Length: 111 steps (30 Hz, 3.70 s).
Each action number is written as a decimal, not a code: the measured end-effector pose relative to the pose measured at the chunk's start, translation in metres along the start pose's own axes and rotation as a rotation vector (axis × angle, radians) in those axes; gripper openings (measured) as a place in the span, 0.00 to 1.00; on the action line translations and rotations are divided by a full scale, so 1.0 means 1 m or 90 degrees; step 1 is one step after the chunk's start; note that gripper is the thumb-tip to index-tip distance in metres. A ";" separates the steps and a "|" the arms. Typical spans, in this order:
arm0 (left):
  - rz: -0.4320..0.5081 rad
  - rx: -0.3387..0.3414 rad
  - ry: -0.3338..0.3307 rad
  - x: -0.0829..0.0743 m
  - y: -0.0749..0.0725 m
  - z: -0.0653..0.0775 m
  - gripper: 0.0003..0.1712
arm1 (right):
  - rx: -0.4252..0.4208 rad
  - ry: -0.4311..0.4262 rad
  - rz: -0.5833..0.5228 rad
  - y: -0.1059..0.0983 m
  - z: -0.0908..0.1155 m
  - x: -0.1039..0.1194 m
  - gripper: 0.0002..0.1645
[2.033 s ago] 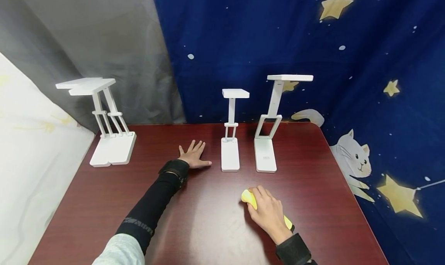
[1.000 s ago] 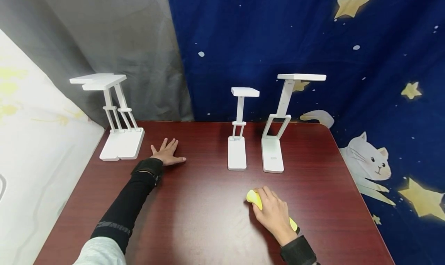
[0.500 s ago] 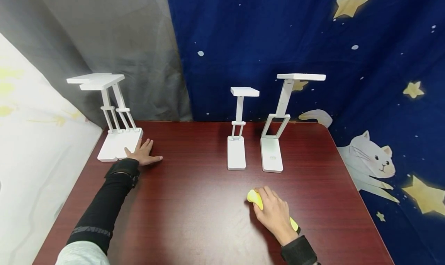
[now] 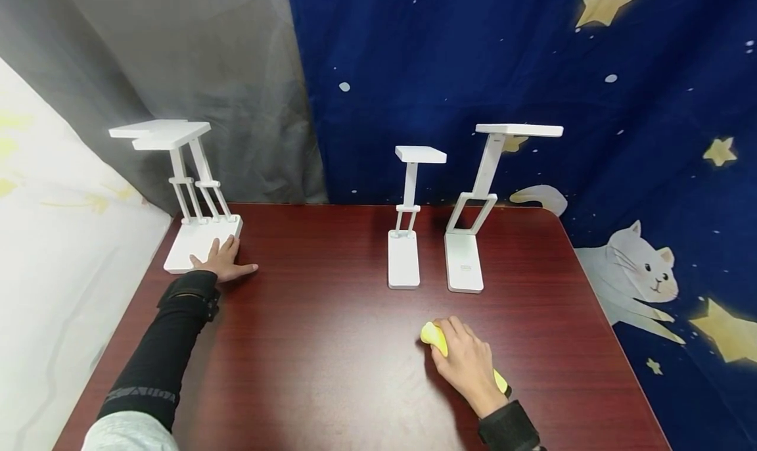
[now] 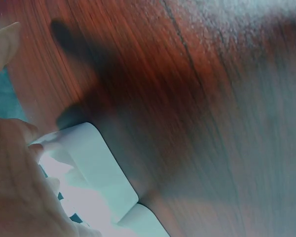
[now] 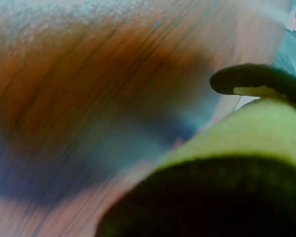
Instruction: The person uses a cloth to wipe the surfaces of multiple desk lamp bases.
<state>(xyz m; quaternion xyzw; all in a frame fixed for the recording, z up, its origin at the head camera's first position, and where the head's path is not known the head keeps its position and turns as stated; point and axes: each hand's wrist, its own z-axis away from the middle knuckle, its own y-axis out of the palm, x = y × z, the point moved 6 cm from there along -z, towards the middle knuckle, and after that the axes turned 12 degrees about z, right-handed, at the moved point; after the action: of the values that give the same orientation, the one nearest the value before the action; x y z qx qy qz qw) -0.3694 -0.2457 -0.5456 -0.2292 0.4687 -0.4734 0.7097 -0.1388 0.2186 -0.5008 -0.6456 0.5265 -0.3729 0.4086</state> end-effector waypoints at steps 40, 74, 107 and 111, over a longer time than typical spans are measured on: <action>0.019 -0.048 0.054 -0.003 0.005 -0.003 0.57 | 0.007 -0.002 -0.012 0.006 -0.006 0.007 0.24; -0.016 -0.124 0.039 -0.085 0.073 0.049 0.53 | -0.003 0.001 -0.032 0.001 0.007 0.004 0.24; -0.081 -0.182 0.119 -0.163 0.147 0.099 0.48 | -0.031 -0.008 -0.068 0.007 0.001 0.008 0.23; -0.109 -0.179 0.130 -0.172 0.158 0.103 0.48 | -0.027 -0.012 -0.077 0.009 -0.004 0.014 0.23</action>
<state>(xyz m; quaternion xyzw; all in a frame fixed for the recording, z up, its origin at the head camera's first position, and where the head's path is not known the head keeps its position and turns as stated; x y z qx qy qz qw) -0.2257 -0.0344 -0.5426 -0.3159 0.5789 -0.4826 0.5764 -0.1437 0.2035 -0.5069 -0.6885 0.4902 -0.3796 0.3763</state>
